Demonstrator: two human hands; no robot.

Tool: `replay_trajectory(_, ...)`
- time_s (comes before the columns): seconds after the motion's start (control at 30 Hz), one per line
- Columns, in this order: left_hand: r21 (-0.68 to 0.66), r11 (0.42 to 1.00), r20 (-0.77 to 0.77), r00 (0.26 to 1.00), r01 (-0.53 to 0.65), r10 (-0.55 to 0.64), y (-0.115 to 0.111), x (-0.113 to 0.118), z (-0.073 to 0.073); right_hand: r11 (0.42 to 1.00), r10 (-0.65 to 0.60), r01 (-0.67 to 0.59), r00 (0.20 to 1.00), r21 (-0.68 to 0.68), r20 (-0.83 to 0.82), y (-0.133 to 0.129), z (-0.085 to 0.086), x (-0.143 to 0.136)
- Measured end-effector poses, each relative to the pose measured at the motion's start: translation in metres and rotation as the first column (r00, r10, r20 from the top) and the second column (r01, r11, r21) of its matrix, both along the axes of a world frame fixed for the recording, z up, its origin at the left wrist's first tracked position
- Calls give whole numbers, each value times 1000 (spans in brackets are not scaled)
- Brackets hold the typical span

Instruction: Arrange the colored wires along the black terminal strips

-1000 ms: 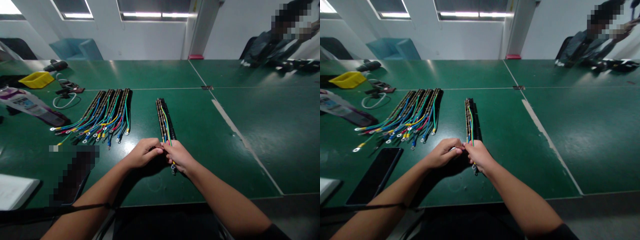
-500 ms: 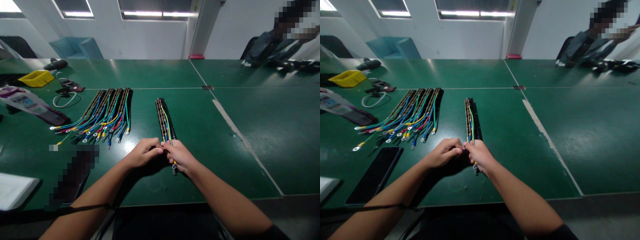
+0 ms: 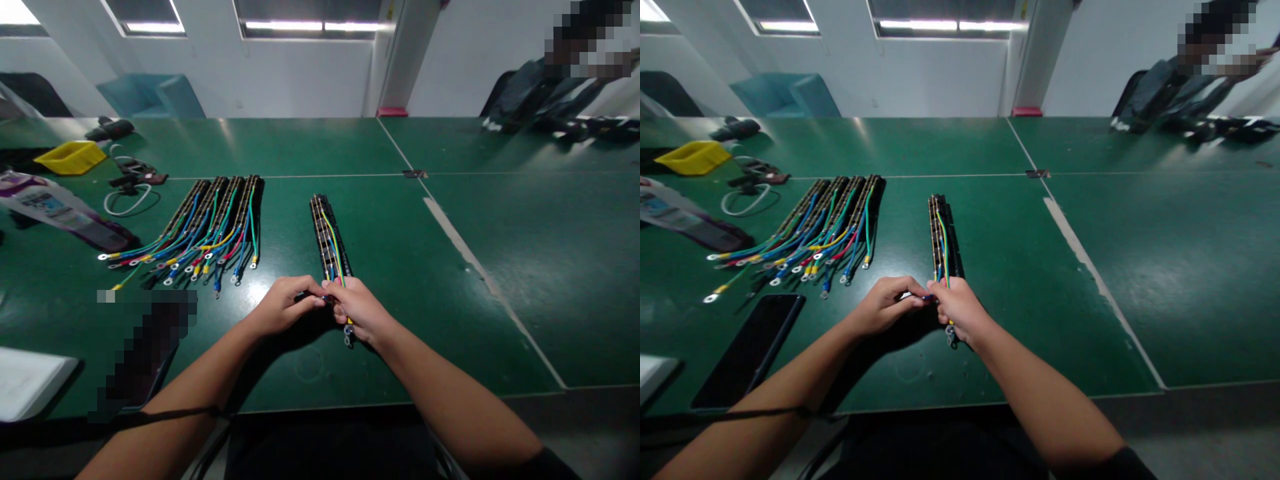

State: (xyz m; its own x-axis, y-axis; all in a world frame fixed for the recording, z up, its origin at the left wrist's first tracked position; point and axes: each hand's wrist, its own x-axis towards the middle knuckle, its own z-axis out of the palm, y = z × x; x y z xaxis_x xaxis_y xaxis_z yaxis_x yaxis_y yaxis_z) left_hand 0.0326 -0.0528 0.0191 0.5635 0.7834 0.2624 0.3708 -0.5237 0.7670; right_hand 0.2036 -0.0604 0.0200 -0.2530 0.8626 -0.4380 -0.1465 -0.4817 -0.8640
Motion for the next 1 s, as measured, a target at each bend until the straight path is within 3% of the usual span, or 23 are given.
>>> replay_trajectory(0.23,-41,999,-25,1000,-20,19,2,2,2,999,46,-47,997,9,56,-2,1,-2)
replay_trajectory(0.57,-50,999,-13,1000,1,-1,-1,-3,4,1000,4,-5,1000,-22,-29,0,-2,0)
replay_trajectory(1.0,-101,995,-32,999,25,-28,0,-4,8,1000,-12,12,1000,-22,-11,0,0,0)
